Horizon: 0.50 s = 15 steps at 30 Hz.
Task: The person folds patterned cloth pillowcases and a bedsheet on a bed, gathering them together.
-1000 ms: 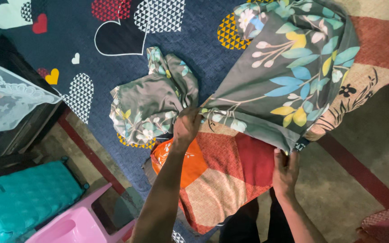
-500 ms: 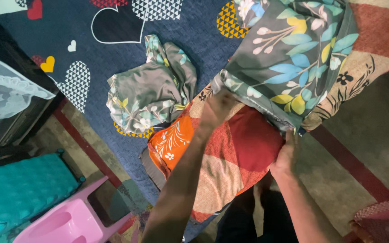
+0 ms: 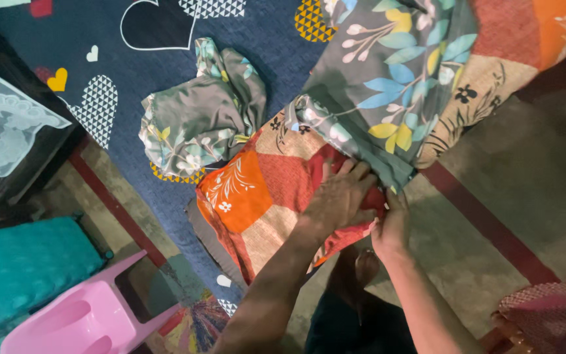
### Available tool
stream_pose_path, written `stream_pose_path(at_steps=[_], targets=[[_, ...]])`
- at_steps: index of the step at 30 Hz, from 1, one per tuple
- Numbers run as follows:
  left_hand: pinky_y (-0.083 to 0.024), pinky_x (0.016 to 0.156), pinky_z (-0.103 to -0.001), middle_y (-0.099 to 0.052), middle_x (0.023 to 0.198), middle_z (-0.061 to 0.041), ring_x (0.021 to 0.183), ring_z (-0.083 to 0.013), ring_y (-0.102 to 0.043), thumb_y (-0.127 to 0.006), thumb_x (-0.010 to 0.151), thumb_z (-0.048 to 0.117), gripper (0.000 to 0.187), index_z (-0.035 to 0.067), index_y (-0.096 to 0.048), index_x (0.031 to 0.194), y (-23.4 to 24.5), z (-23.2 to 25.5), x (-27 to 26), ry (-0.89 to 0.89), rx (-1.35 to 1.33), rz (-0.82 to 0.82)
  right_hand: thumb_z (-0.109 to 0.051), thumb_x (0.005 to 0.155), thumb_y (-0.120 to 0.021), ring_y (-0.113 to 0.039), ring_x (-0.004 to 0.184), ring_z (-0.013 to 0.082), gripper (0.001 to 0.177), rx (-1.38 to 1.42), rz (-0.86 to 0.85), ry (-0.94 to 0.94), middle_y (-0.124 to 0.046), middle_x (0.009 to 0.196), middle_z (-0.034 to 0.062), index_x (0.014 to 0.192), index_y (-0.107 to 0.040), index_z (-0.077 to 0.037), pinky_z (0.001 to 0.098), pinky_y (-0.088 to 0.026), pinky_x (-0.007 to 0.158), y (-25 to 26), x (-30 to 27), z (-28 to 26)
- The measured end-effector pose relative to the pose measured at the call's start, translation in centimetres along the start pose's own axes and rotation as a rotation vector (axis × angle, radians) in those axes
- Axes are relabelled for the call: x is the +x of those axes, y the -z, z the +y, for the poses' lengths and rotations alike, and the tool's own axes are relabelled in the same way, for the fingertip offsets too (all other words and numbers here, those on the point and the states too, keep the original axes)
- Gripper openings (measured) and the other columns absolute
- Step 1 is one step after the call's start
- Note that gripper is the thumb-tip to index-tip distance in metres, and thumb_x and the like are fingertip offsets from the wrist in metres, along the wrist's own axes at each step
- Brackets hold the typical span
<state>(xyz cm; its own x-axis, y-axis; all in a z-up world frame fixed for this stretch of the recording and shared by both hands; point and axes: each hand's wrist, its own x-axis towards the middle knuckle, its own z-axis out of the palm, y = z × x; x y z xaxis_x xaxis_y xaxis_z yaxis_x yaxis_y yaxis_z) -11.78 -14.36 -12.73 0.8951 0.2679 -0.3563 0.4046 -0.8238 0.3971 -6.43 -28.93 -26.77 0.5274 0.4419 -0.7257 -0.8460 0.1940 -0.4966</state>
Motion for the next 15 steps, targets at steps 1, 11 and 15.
stream_pose_path(at_steps=[1, 11, 15], targets=[[-0.033, 0.107, -0.064, -0.055, 0.140, -0.006, 0.137, -0.0257, -0.045, -0.081, 0.070, 0.049, 0.074, 0.013, -0.063, 0.131, -0.4, 0.3, 0.3, -0.018, 0.058, 0.040, -0.020, 0.113, -0.055, -0.045, 0.073, 0.0100, 0.026, -0.109, 0.024, 0.006, -0.063, 0.103, -0.0016, 0.137, -0.065, -0.019, 0.0258, -0.031, 0.055, 0.5, -0.2, -0.1], [-0.034, 0.123, -0.050, -0.064, 0.131, -0.012, 0.134, -0.0315, -0.052, -0.069, 0.087, 0.022, 0.040, 0.006, -0.065, 0.123, -4.1, 0.8, -2.3, -0.043, -0.090, 0.552, -0.019, 0.111, -0.046, -0.064, 0.087, 0.0122, 0.023, -0.596, -0.136, 0.473, -0.062, 0.099, 0.0044, 0.125, -0.056, -0.004, 0.0305, -0.060, 0.076, 0.4, -5.1, 0.8], [-0.031, 0.127, -0.051, -0.064, 0.133, -0.010, 0.137, -0.0292, -0.052, -0.068, 0.090, 0.021, 0.039, 0.006, -0.065, 0.126, -5.0, 1.4, -3.2, 0.027, -0.102, 0.633, -0.023, 0.108, -0.048, -0.069, 0.078, 0.0180, 0.023, -0.831, -0.077, 0.445, -0.070, 0.090, 0.0130, 0.120, -0.053, -0.004, 0.0353, -0.055, 0.071, -0.1, -8.7, 1.7]])
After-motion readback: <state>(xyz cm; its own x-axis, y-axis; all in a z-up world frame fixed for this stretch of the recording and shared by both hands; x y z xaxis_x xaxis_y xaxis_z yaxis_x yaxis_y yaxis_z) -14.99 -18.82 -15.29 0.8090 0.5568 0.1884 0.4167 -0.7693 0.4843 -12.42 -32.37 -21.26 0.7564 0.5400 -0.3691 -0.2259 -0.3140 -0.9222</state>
